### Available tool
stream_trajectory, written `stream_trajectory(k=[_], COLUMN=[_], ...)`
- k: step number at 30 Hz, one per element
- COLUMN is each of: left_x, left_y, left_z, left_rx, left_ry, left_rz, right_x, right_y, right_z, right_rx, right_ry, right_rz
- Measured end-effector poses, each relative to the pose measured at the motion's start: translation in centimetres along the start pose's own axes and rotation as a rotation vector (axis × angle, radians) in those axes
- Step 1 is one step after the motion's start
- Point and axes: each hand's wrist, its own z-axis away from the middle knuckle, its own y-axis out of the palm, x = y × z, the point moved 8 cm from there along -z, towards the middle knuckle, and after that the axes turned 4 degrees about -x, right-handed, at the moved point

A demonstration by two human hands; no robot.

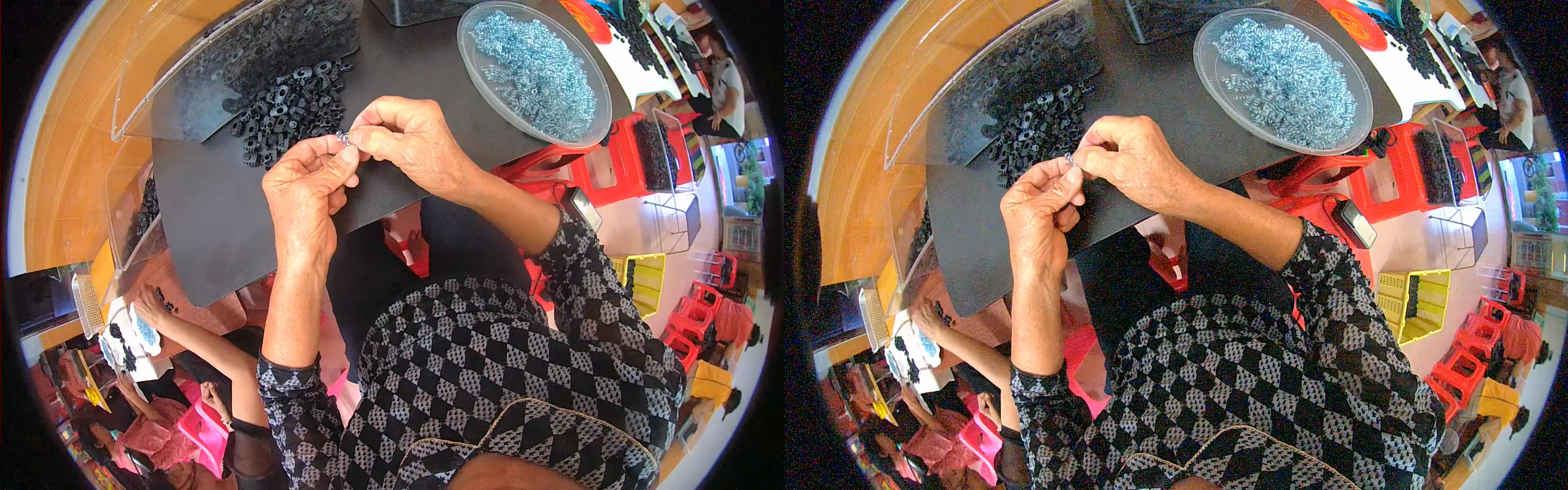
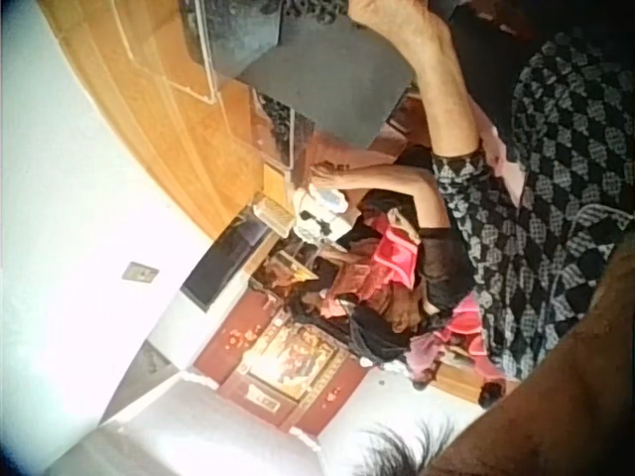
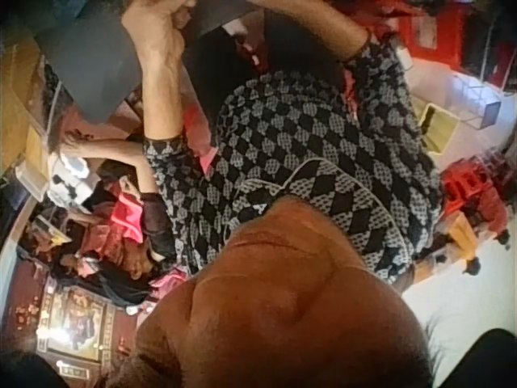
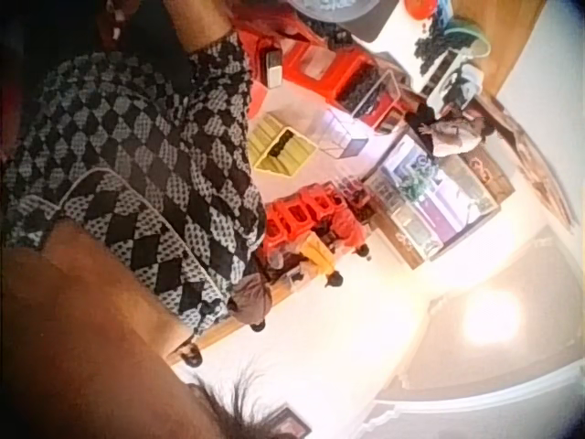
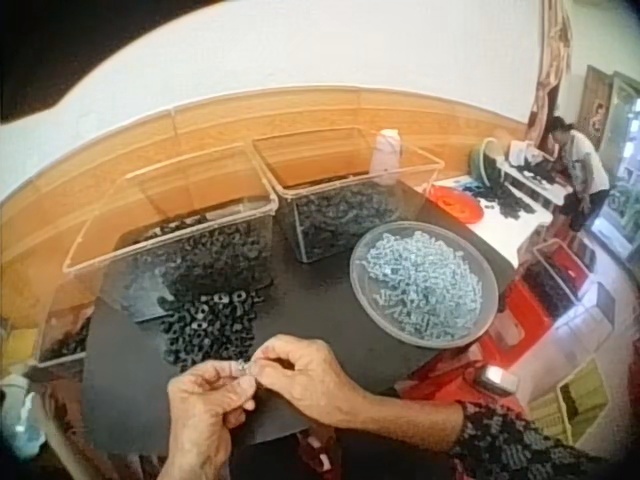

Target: The person assembles cord locks by inserting springs into plastic toggle pieces and pressing the components together by hand.

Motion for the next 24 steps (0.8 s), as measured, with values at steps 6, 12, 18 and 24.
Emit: stream_trajectory(k=[6,12,18,24], left_x=[-0.4,-0.7,-1.7,-0.7], left_y=[-0.2,-0.1,-0.2,-0.4], left_z=[0.2,0.3,0.5,0.2], left_rx=[-0.03,-0.017,-0.016,-0.007], left_ry=[0.065,0.105,0.218,0.094], left_rz=[-0.071,-0.137,-0.244,-0.034], right_x=[-0.4,0.0,-0.1,0.1], right_y=[0.4,0.5,0.7,0.8], right_z=[0.2,0.2,0.3,0.4], right_rx=[0.102,0.131,0.179,0.169], right_ry=[0.038,0.033,0.1,0.148], right_rz=[-0.038,-0.024,-0.014,-0.021])
